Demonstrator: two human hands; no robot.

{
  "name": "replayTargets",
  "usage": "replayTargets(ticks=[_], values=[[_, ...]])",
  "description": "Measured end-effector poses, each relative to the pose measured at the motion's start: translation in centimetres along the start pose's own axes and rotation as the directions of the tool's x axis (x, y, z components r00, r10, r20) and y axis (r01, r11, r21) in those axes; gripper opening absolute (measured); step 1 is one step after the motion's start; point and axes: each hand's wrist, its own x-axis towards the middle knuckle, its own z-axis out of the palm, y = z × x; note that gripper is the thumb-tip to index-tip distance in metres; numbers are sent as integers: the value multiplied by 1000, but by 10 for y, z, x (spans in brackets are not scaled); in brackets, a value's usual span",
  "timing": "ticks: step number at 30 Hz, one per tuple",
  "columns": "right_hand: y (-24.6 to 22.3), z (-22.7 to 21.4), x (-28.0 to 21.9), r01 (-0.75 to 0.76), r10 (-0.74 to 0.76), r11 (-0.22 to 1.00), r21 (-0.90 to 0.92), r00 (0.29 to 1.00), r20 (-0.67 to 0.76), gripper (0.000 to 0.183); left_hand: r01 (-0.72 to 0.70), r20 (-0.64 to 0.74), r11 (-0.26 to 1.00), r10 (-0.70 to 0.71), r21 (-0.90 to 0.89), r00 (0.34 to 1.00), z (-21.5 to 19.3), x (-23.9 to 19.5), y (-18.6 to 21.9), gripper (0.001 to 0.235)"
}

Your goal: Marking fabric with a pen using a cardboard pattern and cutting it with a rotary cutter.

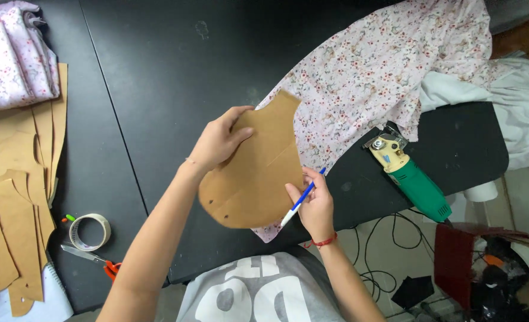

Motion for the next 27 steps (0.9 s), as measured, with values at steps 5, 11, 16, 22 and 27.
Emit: replayTargets(ticks=[5,11,16,22,27], values=[[10,2,6,27,-52,970,-243,994,-96,43,-49,-47,985,58,166,997,52,51,-56,37],[30,4,3,18,-72,943,-332,986,-151,38,-68,-43,946,86,317,995,62,62,-49,30],[30,4,5,49,-106,939,-339,983,-150,34,-83,-90,943,118,323,989,68,68,-61,32],[34,0,6,46,-97,945,-324,985,-144,30,-108,-44,941,129,319,991,65,82,-51,24],[18,-15,25,318,-395,822,-472,916,-71,37,-101,-109,916,155,389,982,67,108,-47,21]])
